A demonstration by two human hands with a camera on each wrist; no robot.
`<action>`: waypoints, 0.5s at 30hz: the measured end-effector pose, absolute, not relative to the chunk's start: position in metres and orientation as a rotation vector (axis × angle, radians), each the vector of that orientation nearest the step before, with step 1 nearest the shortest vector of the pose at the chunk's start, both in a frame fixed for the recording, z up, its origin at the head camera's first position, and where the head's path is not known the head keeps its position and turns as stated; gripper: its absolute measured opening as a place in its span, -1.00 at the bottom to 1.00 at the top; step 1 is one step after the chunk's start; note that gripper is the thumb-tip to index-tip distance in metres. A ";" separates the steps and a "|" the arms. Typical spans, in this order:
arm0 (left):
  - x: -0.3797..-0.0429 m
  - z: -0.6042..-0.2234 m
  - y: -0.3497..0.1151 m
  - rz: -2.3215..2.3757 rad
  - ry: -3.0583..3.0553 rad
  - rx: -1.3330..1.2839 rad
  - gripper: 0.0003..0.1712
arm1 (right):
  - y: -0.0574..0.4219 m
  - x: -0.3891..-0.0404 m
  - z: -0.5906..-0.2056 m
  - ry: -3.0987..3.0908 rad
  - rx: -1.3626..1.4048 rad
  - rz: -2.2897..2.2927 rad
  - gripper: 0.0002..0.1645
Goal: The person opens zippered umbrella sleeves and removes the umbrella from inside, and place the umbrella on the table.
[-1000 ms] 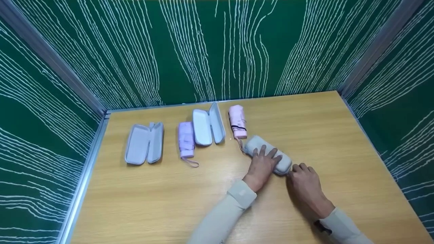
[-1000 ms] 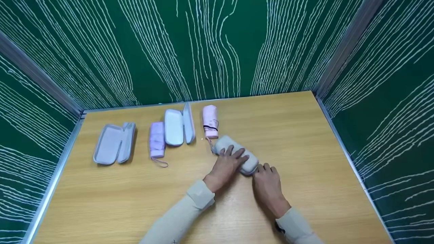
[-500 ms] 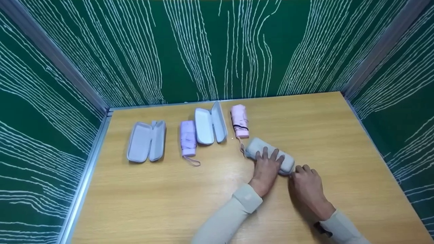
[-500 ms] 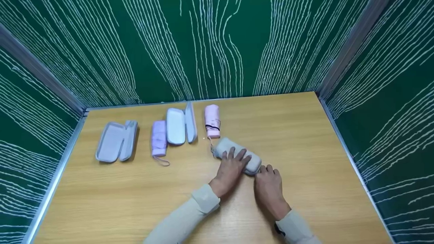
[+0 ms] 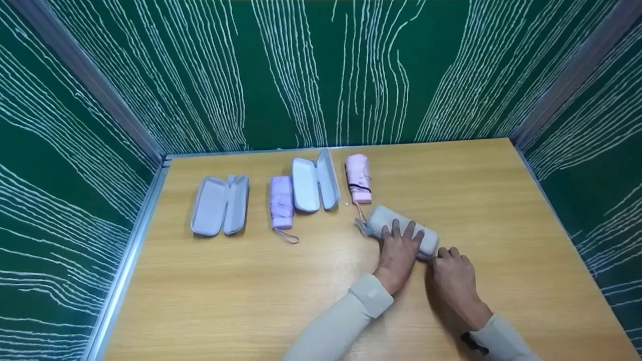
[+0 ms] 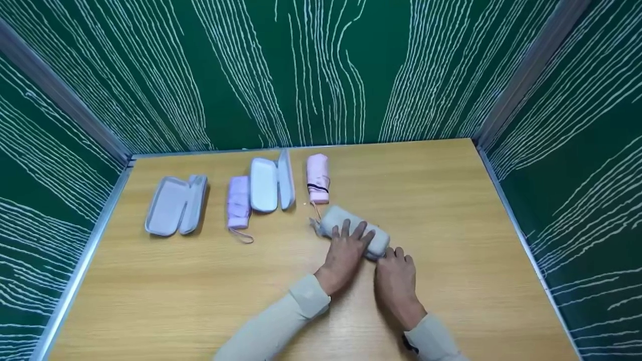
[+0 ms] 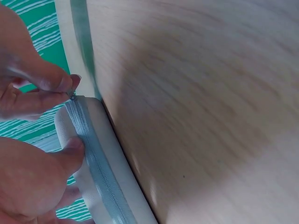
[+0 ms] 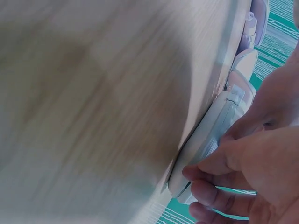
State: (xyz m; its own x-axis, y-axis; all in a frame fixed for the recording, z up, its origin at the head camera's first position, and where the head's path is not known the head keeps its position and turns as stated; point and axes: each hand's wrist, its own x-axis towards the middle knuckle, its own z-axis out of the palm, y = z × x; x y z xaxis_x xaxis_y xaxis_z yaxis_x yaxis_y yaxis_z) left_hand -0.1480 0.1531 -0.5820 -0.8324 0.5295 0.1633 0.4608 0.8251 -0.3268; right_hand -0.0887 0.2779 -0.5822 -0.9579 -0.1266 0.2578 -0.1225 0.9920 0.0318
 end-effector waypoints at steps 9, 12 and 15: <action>-0.144 -0.581 0.156 0.418 -2.782 -0.746 -0.49 | 0.268 -0.087 -0.584 -2.835 0.140 0.011 -0.80; -0.144 -0.582 0.156 0.412 -2.772 -0.743 -0.49 | 0.266 -0.087 -0.585 -2.806 0.130 0.034 -0.83; -0.143 -0.582 0.156 0.405 -2.763 -0.730 -0.51 | 0.265 -0.088 -0.586 -2.772 0.135 0.050 -0.86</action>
State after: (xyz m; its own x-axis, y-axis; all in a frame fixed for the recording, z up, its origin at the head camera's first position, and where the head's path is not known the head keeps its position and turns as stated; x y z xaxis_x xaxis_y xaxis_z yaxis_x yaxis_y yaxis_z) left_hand -0.1433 0.1558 -0.5824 -0.8418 0.5118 0.1716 0.4410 0.8354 -0.3281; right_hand -0.0875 0.2645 -0.5861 -0.9293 -0.0873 0.3588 -0.1002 0.9948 -0.0173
